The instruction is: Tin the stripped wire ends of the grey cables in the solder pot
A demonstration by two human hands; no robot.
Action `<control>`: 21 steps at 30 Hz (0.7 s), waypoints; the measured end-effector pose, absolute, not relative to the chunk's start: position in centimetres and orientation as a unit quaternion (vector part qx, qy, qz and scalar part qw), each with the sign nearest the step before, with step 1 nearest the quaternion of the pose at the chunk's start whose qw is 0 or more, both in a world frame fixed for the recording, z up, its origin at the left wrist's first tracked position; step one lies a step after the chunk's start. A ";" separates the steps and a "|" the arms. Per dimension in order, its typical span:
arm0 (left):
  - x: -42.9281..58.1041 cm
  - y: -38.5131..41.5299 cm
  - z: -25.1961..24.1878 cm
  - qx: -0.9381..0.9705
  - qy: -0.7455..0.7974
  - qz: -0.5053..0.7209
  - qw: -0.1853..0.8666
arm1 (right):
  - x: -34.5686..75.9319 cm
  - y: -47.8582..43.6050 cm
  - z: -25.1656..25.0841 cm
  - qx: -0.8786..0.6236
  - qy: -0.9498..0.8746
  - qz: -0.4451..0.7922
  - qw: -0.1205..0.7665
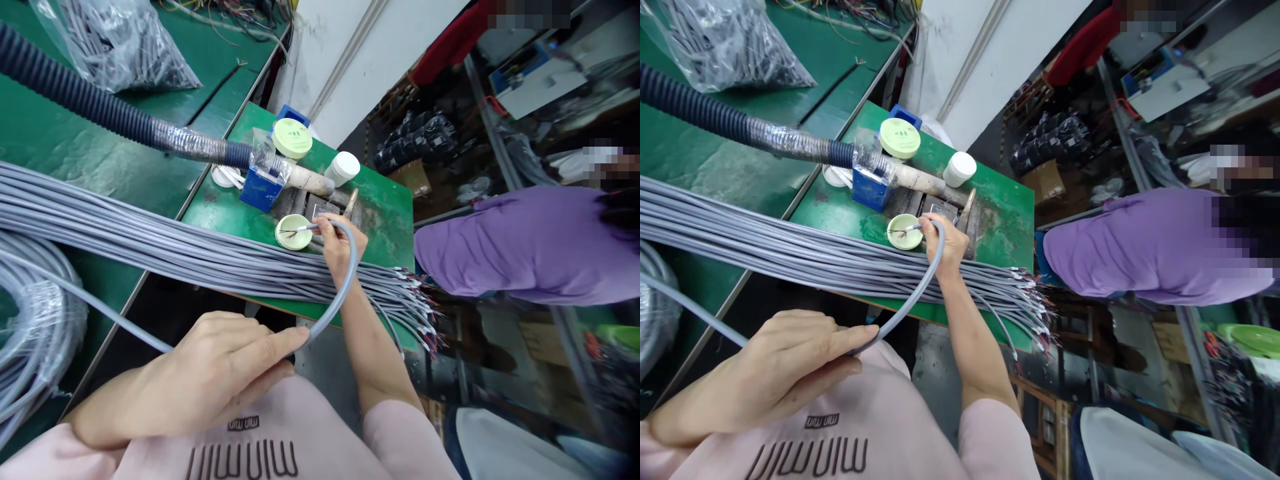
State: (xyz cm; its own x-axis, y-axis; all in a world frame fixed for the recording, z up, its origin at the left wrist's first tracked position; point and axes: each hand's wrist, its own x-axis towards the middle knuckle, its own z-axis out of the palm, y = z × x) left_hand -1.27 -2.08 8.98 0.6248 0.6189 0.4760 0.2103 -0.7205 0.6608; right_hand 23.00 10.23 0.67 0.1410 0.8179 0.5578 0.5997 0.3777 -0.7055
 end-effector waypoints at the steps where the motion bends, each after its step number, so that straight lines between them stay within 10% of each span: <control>1: -1.3 -2.1 9.0 0.857 0.244 0.356 0.281 | 23.0 10.2 0.6 -0.547 -0.647 0.105 0.521; 21: 1.6 4.2 9.3 0.867 0.347 0.356 0.023 | 31.8 13.8 1.3 -0.574 -0.558 -0.004 0.599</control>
State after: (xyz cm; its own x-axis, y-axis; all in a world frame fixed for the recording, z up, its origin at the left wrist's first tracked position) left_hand 1.60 4.20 9.25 0.5044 0.6192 0.6018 0.5857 -0.7574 0.2885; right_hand 31.83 13.78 1.34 0.3776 0.6355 0.6735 0.6454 0.3410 -0.6836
